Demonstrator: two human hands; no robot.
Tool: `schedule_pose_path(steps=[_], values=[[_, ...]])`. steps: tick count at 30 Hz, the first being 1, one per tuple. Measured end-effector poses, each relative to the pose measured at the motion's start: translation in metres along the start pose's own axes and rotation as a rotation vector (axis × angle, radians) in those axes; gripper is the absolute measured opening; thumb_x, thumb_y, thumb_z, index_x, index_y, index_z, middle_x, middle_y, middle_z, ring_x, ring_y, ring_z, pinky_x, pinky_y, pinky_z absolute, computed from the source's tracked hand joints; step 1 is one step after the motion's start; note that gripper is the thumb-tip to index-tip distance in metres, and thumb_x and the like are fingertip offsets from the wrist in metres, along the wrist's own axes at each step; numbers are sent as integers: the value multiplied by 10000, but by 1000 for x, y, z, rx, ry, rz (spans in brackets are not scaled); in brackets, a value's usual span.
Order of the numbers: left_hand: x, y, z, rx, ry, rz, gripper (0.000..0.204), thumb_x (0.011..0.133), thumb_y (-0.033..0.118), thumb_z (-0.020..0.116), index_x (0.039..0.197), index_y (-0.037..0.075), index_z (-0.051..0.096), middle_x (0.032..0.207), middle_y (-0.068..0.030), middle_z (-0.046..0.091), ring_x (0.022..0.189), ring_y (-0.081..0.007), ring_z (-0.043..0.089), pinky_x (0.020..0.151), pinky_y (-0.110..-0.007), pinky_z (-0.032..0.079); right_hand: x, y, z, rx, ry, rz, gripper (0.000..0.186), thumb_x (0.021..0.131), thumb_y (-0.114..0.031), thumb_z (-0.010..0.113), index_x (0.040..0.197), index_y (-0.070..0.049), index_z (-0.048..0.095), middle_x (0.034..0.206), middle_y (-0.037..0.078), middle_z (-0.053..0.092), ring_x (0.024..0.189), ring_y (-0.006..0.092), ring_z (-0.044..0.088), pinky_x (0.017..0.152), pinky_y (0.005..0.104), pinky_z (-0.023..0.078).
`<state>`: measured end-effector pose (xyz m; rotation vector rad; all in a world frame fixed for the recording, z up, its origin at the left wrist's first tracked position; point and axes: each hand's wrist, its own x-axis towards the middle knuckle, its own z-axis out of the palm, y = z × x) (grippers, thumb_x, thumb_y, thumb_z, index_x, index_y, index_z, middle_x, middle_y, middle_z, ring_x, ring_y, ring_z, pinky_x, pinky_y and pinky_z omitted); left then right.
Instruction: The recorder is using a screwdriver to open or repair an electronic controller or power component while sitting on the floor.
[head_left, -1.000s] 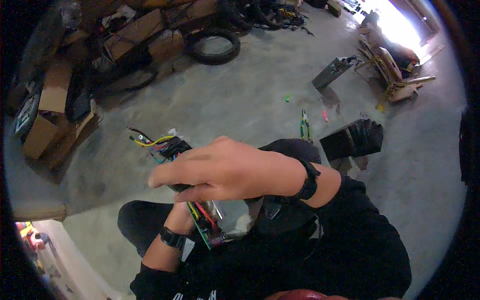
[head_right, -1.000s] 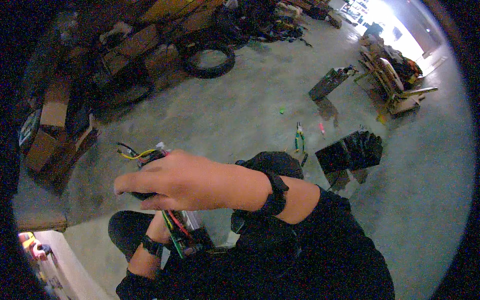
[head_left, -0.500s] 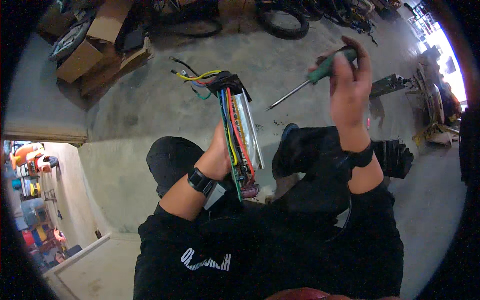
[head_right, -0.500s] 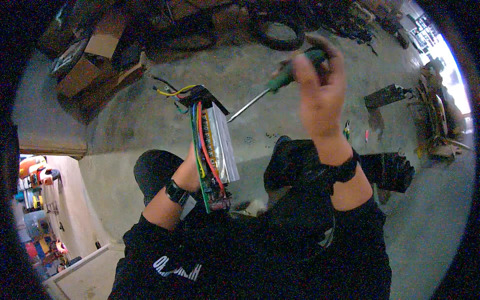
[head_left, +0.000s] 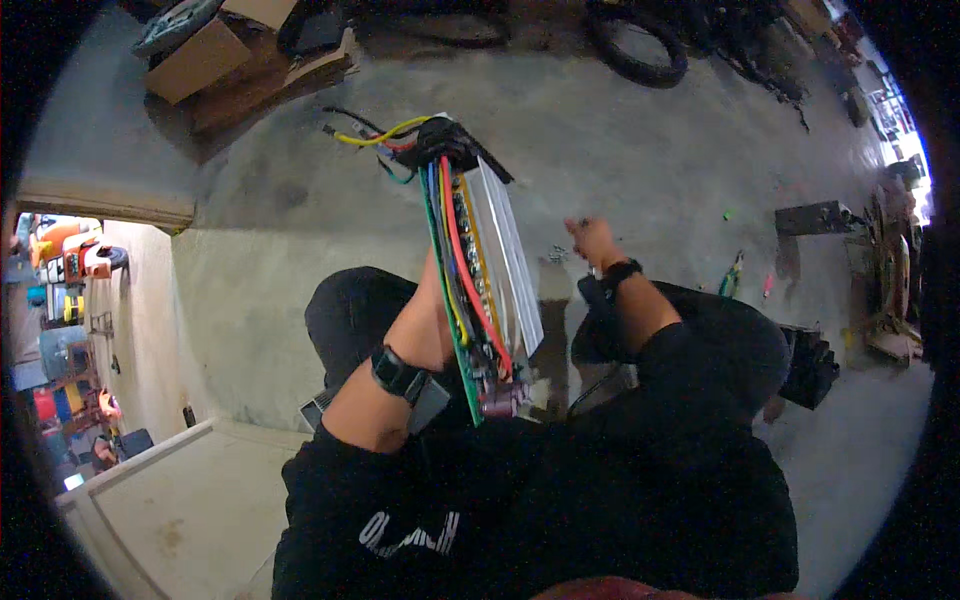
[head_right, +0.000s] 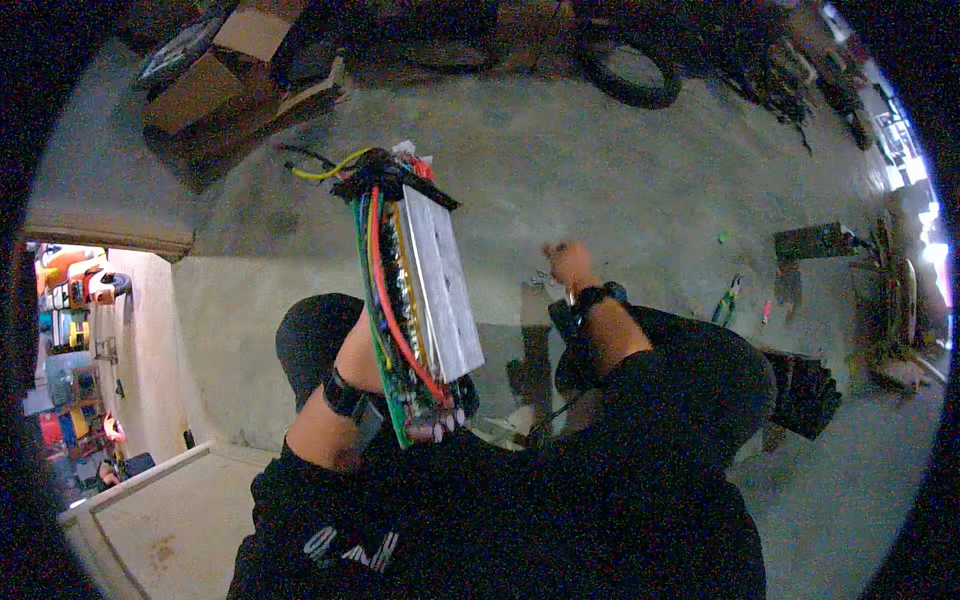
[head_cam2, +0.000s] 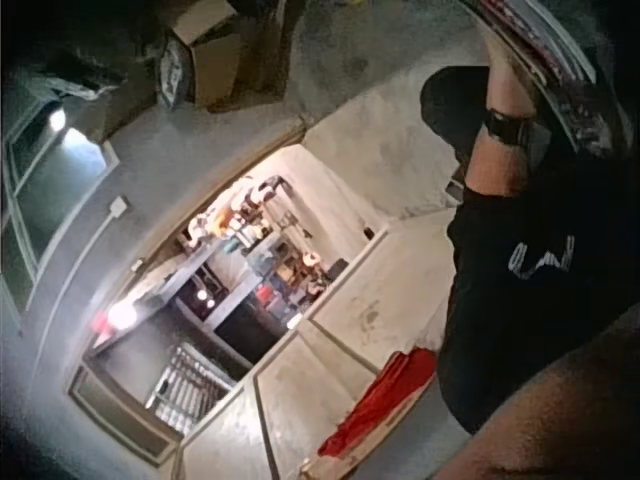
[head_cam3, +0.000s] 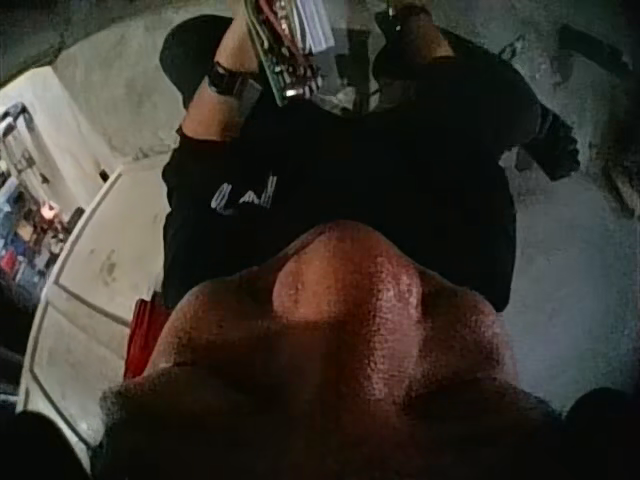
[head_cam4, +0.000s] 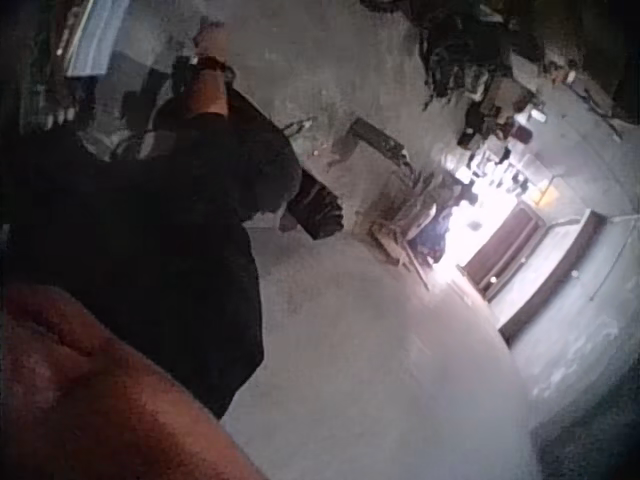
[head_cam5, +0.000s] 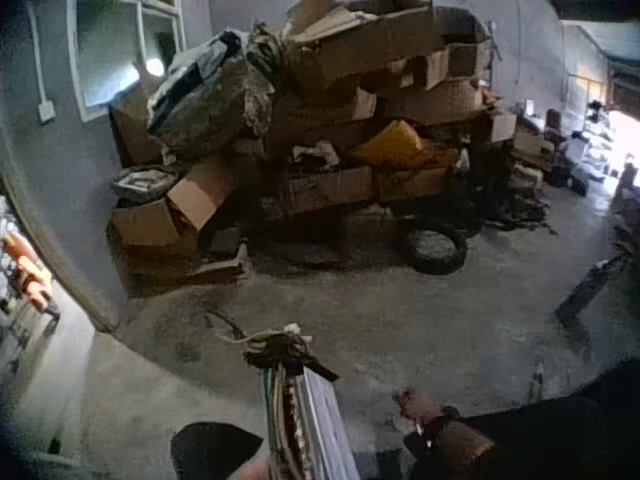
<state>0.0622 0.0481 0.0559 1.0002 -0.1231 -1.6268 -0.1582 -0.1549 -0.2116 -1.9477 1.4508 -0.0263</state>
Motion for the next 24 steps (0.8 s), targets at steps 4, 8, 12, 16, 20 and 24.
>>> schedule_pose_path(steps=[4,8,12,16,20,24], values=[[-15,14,-30,-27,-10,-63,495,902,460,497,1198,63,495,1080,-105,578,943,-231,591,817,-377,503,-19,37,98,43,242,205,410,807,-391,654,900,8,638,853,212,662,820,406,624,730,457,483],[-27,9,-61,-73,30,-111,525,900,433,519,1247,43,460,1143,-120,561,997,-239,579,858,-379,493,-30,32,109,18,215,239,468,790,-372,680,1024,14,556,919,231,633,908,401,608,767,468,482],[-34,2,-75,-100,64,-173,563,899,406,541,1295,24,426,1206,-134,544,1050,-247,568,900,-380,483,-27,3,108,-86,240,226,538,788,-357,694,1116,7,470,922,239,625,896,409,612,738,479,502],[-28,1,-79,-111,65,-201,608,897,378,564,1344,4,392,1269,-149,527,1104,-255,556,941,-382,473,-18,-10,115,-93,226,276,449,811,-290,675,1104,-3,493,998,246,598,970,420,578,777,508,478],[-22,9,-74,-191,-40,-88,464,915,330,566,1254,18,516,1169,-109,611,1019,-229,608,896,-386,499,-8,-7,116,-34,57,333,353,831,-241,642,1059,-6,511,985,234,614,954,419,586,764,501,484],[-15,8,-70,-186,-60,-76,458,916,356,541,1233,25,524,1128,-108,613,981,-228,610,863,-386,506,-7,-8,122,-35,80,327,250,839,-188,612,996,-5,544,922,221,633,926,418,595,744,487,485]])
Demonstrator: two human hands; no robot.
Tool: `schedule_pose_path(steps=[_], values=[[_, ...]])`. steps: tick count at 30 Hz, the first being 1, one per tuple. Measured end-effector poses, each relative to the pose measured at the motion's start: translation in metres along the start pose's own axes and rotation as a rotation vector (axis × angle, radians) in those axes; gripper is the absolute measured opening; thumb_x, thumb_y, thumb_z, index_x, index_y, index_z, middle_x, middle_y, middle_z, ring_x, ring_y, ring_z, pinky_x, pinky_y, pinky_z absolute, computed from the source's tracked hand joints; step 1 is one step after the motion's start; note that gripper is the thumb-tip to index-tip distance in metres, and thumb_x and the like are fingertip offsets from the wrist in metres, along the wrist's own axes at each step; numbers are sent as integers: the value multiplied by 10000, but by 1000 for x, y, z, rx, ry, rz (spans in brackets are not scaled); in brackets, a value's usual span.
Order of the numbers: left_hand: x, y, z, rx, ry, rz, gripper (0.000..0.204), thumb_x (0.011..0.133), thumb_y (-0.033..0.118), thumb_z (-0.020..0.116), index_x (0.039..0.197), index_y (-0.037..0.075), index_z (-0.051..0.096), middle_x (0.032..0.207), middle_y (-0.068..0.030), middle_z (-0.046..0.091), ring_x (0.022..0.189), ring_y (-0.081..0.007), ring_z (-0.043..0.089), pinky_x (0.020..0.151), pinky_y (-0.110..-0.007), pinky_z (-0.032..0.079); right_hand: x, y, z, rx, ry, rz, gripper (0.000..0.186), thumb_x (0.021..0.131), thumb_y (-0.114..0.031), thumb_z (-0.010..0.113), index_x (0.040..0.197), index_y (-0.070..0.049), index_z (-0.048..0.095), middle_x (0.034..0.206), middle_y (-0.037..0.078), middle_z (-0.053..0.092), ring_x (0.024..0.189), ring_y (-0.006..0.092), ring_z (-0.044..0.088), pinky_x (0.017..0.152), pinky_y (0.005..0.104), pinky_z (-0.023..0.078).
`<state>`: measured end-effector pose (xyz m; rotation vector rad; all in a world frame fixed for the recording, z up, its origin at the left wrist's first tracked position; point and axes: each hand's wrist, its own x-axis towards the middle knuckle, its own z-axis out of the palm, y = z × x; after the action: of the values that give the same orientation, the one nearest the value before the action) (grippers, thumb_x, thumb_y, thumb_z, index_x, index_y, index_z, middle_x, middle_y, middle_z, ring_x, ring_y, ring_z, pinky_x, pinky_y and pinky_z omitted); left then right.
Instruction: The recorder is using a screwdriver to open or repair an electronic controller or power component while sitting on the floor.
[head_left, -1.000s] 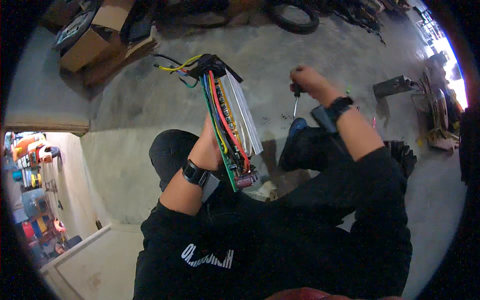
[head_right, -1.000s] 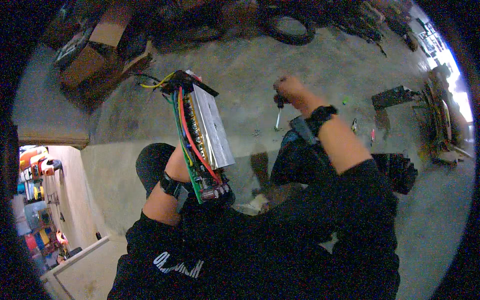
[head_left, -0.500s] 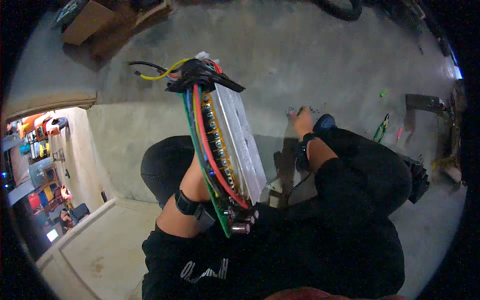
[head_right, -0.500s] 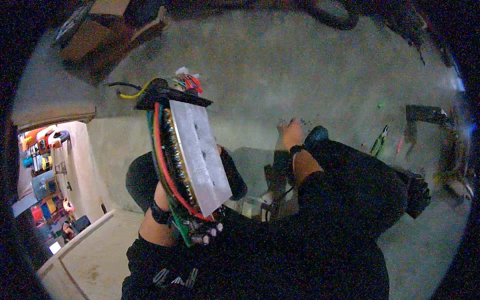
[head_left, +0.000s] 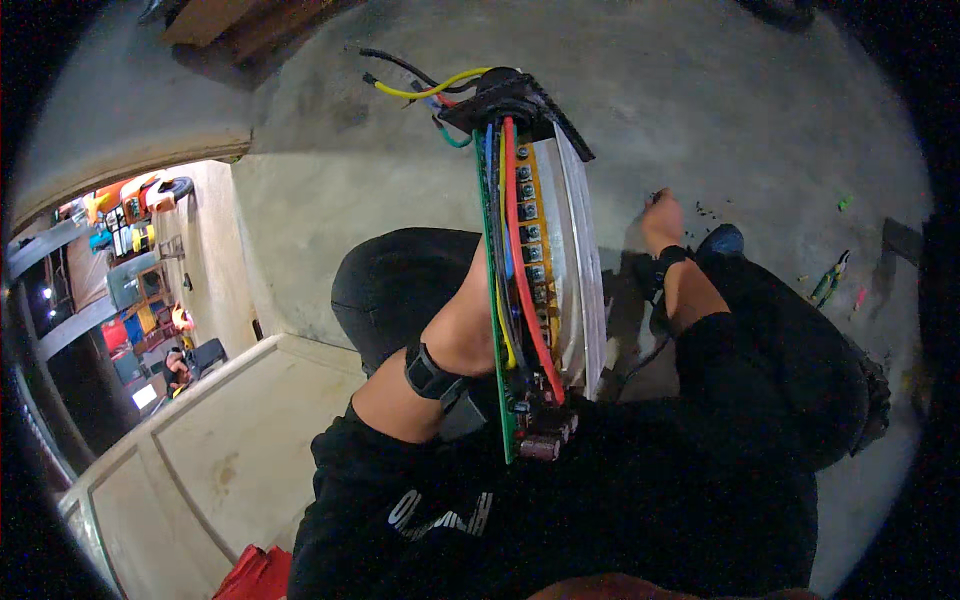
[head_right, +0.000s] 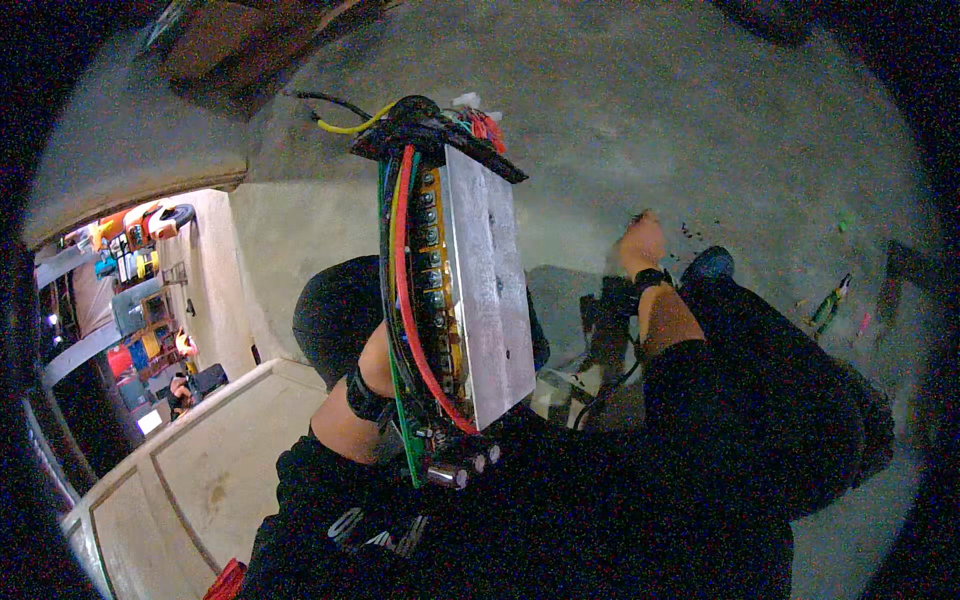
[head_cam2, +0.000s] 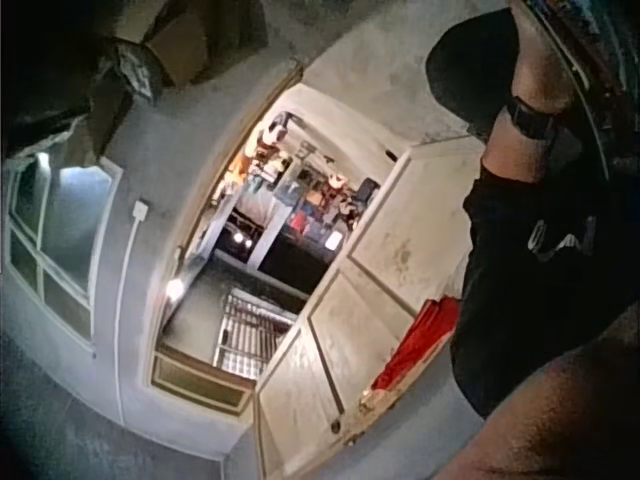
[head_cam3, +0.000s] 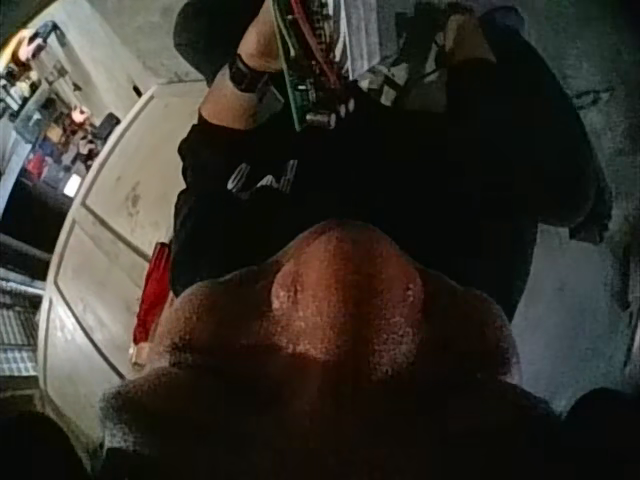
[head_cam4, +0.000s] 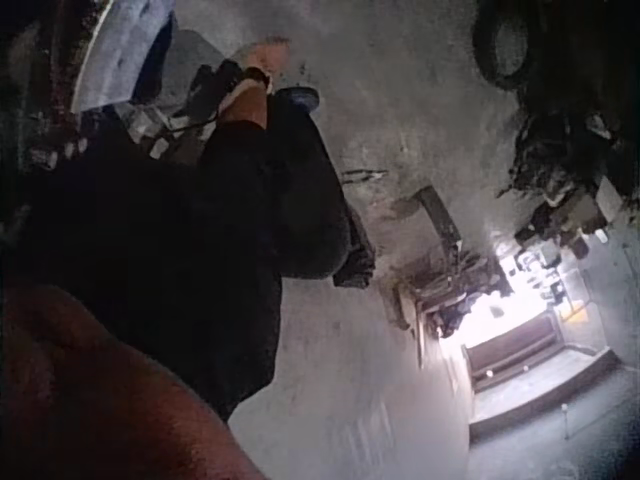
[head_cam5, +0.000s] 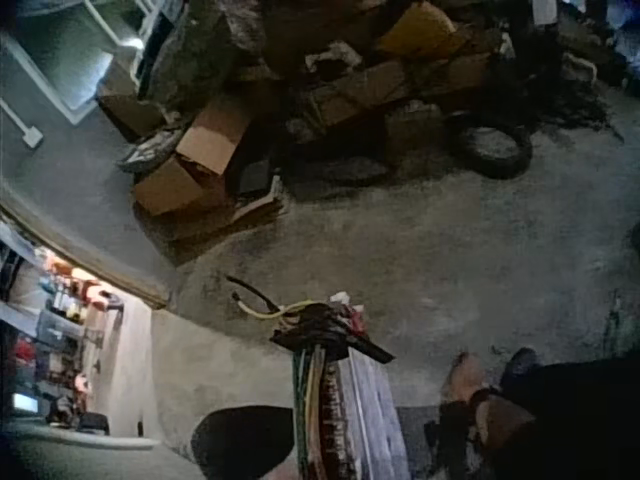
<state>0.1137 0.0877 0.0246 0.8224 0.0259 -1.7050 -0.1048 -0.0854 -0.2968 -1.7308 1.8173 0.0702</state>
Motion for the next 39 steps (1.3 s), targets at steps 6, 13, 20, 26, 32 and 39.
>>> schedule_pose_path(steps=[6,13,20,26,32,39], values=[[-1,0,8,20,42,17,457,918,393,504,1202,37,536,1066,-106,615,924,-226,614,814,-386,515,1,8,-2,-81,34,-125,168,848,-194,563,916,-42,581,857,205,646,839,411,616,684,494,482],[13,6,24,34,78,6,467,921,437,460,1166,49,550,993,-104,618,858,-225,618,757,-387,526,7,44,13,-25,216,-255,184,833,-214,556,890,-41,584,806,203,636,743,399,610,628,492,474],[15,8,44,63,181,4,489,923,481,416,1129,62,564,921,-102,620,791,-223,623,699,-387,536,12,4,-30,360,3,-274,249,815,-241,622,885,-2,610,779,181,644,645,322,613,591,431,483],[14,10,47,88,325,4,517,925,518,379,1098,73,576,859,-100,623,734,-222,626,650,-387,546,-15,-110,-154,500,-45,-320,216,810,-188,662,891,4,607,688,62,597,562,146,547,509,305,444],[21,-7,29,327,168,207,575,902,578,402,1128,80,580,986,-103,637,809,-240,632,705,-434,541,-91,-153,-262,971,-74,-343,231,859,-219,638,897,8,618,678,37,581,530,118,501,463,274,404],[-48,-58,26,490,62,318,548,918,551,398,1155,87,567,1022,-96,633,894,-238,616,782,-424,517,-200,-122,-265,1272,-286,-316,221,877,-192,638,927,19,592,712,48,569,525,114,481,448,258,390]])
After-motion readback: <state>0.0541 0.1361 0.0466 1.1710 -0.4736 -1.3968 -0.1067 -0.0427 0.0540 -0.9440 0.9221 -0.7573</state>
